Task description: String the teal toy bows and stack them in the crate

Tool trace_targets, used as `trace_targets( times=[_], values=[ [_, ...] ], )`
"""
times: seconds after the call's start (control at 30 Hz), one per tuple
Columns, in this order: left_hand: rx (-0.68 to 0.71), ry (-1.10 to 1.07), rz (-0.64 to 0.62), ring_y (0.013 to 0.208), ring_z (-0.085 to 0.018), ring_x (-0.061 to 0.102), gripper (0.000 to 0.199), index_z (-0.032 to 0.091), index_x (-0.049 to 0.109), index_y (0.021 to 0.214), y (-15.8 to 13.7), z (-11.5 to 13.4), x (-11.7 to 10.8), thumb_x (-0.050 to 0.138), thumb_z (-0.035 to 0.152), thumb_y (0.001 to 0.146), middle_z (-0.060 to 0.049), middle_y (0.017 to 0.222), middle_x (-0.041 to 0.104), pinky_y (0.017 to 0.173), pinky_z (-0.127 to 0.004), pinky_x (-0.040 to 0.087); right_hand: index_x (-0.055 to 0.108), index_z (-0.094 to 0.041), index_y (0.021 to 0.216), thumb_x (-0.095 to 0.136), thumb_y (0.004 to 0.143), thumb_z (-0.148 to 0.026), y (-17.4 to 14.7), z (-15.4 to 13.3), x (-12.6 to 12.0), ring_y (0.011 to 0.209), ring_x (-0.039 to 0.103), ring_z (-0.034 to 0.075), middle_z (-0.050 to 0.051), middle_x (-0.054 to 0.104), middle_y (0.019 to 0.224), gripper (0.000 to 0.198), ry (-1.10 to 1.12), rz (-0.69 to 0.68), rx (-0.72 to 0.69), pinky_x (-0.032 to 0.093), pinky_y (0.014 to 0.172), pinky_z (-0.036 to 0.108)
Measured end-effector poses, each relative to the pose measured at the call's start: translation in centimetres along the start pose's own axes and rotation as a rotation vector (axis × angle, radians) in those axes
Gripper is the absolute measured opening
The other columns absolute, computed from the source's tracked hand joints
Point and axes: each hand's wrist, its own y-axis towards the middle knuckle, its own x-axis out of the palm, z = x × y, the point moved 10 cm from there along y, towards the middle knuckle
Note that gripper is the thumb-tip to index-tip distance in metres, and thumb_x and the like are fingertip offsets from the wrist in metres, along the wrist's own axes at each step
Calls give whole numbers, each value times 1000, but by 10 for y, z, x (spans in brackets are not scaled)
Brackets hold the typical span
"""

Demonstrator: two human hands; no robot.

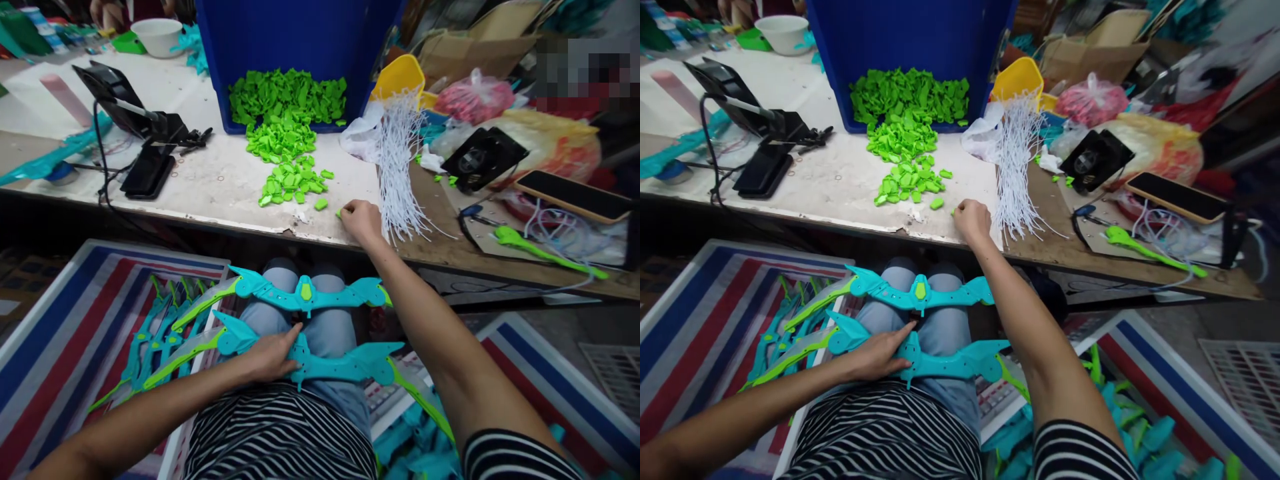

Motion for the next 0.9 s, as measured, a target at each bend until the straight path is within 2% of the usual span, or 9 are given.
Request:
trace_targets(
  times=[0.13,0.23,0.3,0.37,0.43,0.53,0.63,0.8,0.9],
  values=[
    [-55,-90,5,118,-31,54,80,13,25,148,4,-4,-6,58,34,79,-17,133,55,97,-40,42,72,-13,98,48,85,-32,-9,3,-1,100,61,31,19,67,105,33,-140,-32,-31,47,84,39],
    [-73,-117,18,113,-30,58,79,15,29,147,5,-6,-10,60,34,76,-15,126,60,93,-38,44,69,-13,105,49,84,-33,-8,9,-5,98,61,31,16,68,99,36,-115,-38,-86,46,85,41],
    [-89,-130,18,108,-30,59,77,14,32,145,7,-9,-11,59,35,76,-14,120,63,89,-37,44,65,-13,112,52,81,-30,-6,5,-7,98,60,28,14,68,101,38,-54,-14,-247,45,87,40],
    [-84,-133,12,103,-28,60,70,13,38,141,12,-13,-12,57,37,77,-13,113,65,84,-34,45,65,-15,108,55,77,-26,-7,-4,-2,98,59,26,11,67,103,35,-1,-41,-479,44,90,39],
    [-44,-152,-17,93,-25,61,55,12,52,127,19,-14,-12,54,39,79,-11,103,67,78,-31,45,66,-16,98,57,74,-24,-10,-8,5,98,58,26,11,67,103,27,31,-85,-627,43,91,39],
    [18,-276,-104,74,-17,56,32,13,62,95,26,-14,-8,52,39,80,-4,83,64,64,-25,41,66,-17,93,56,77,-25,-22,-5,5,99,56,27,11,67,100,21,85,-49,-629,42,91,41],
    [-13,-476,-160,66,-13,49,26,14,59,82,30,-19,-6,54,39,78,0,72,57,56,-21,37,64,-19,98,56,82,-34,-76,-12,6,105,54,27,11,65,106,23,185,-55,-636,40,94,44],
    [-75,-574,-165,59,-10,42,29,14,60,80,30,-27,-5,55,42,78,2,64,51,53,-21,32,65,-21,100,51,90,-35,-243,-33,36,99,58,23,10,66,105,22,409,-285,-895,49,86,41],
    [-58,-577,-140,58,-10,38,33,14,61,78,32,-27,-8,54,46,79,4,60,47,53,-21,28,66,-20,101,52,91,-29,-297,-25,56,95,59,23,11,67,103,19,391,-217,-885,52,80,40]
  ],
)
